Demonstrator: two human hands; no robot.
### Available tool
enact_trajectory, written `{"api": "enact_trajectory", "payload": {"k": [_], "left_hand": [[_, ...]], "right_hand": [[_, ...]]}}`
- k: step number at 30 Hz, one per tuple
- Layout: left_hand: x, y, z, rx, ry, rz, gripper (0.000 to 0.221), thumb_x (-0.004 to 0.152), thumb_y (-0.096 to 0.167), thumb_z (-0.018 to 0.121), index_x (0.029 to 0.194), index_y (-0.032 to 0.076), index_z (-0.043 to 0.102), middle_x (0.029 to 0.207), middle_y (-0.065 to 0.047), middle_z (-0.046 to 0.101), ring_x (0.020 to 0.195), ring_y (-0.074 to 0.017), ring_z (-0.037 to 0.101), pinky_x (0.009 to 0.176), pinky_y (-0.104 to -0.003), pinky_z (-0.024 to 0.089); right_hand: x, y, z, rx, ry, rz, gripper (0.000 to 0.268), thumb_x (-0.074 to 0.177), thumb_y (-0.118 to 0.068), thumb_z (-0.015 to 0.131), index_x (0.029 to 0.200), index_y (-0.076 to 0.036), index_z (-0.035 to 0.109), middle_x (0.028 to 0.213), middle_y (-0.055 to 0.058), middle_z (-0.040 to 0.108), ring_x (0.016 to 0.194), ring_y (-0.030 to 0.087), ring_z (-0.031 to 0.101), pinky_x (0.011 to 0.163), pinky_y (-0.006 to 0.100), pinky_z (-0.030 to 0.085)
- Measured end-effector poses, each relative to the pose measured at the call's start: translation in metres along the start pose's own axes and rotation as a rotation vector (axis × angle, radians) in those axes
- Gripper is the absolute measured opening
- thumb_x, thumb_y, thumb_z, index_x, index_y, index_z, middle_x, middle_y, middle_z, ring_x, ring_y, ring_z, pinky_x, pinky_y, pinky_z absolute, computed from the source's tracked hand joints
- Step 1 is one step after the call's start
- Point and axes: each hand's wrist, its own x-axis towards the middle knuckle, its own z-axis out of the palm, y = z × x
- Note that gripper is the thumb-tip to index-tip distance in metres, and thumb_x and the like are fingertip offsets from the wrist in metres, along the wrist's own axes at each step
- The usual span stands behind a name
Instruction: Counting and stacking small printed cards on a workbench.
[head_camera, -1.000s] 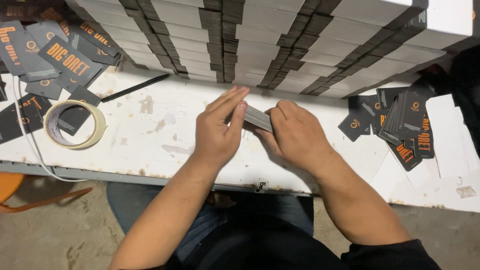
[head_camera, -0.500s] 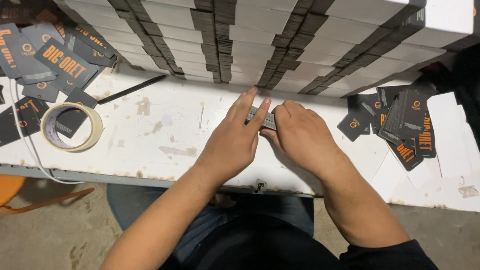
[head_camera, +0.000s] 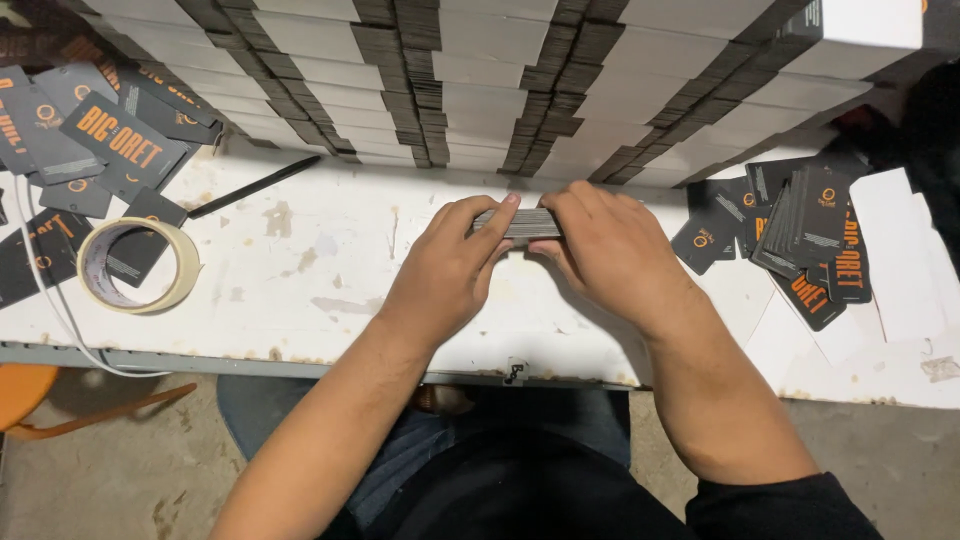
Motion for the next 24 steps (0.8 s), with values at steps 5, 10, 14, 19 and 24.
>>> {"api": "enact_trajectory", "payload": {"k": [5, 10, 14, 19, 24], "left_hand": [[-0.003, 0.011, 0.001, 0.141, -0.097, 0.004, 0.036, 0.088, 0.001, 0.036, 0.123, 0.001, 0.042, 0.108, -0.024, 0.048, 0.105, -0.0311, 0.050, 0.090, -0.037, 0.042], [-0.007, 0.012, 0.004, -0.004, -0.114, -0.075, 0.040, 0.087, -0.006, 0.034, 0.127, -0.001, 0.037, 0.126, -0.035, 0.031, 0.117, -0.0396, 0.039, 0.097, -0.039, 0.037], [-0.004, 0.002, 0.002, -0.199, -0.015, -0.198, 0.032, 0.087, 0.013, 0.046, 0.118, 0.007, 0.049, 0.108, -0.018, 0.051, 0.103, -0.0293, 0.053, 0.088, -0.035, 0.045], [-0.002, -0.007, 0.001, -0.328, -0.030, -0.274, 0.026, 0.083, 0.022, 0.056, 0.105, 0.008, 0.053, 0.092, -0.006, 0.056, 0.091, -0.0231, 0.058, 0.080, -0.031, 0.049], [0.000, -0.007, -0.002, -0.260, -0.006, -0.190, 0.024, 0.082, 0.021, 0.056, 0.101, 0.007, 0.055, 0.090, -0.009, 0.058, 0.089, -0.0236, 0.060, 0.078, -0.031, 0.050]], "right_hand": [[-0.001, 0.000, 0.024, -0.089, 0.007, 0.065, 0.036, 0.083, -0.029, 0.048, 0.105, 0.000, 0.050, 0.079, 0.009, 0.050, 0.070, 0.026, 0.057, 0.060, 0.035, 0.045], [-0.001, -0.009, 0.019, -0.171, -0.015, 0.109, 0.037, 0.084, -0.027, 0.047, 0.107, 0.002, 0.050, 0.077, 0.010, 0.049, 0.070, 0.027, 0.057, 0.057, 0.034, 0.044], [0.002, -0.004, 0.017, -0.044, -0.023, 0.071, 0.036, 0.083, -0.023, 0.048, 0.105, 0.006, 0.051, 0.075, 0.013, 0.051, 0.071, 0.029, 0.057, 0.061, 0.034, 0.045], [0.002, 0.003, 0.011, 0.042, -0.029, 0.001, 0.037, 0.081, -0.023, 0.053, 0.104, 0.007, 0.051, 0.077, 0.019, 0.055, 0.075, 0.034, 0.059, 0.065, 0.040, 0.046], [0.001, -0.003, 0.011, 0.009, -0.002, -0.001, 0.034, 0.082, -0.023, 0.052, 0.102, 0.005, 0.052, 0.077, 0.014, 0.051, 0.076, 0.029, 0.056, 0.066, 0.035, 0.045]]}}
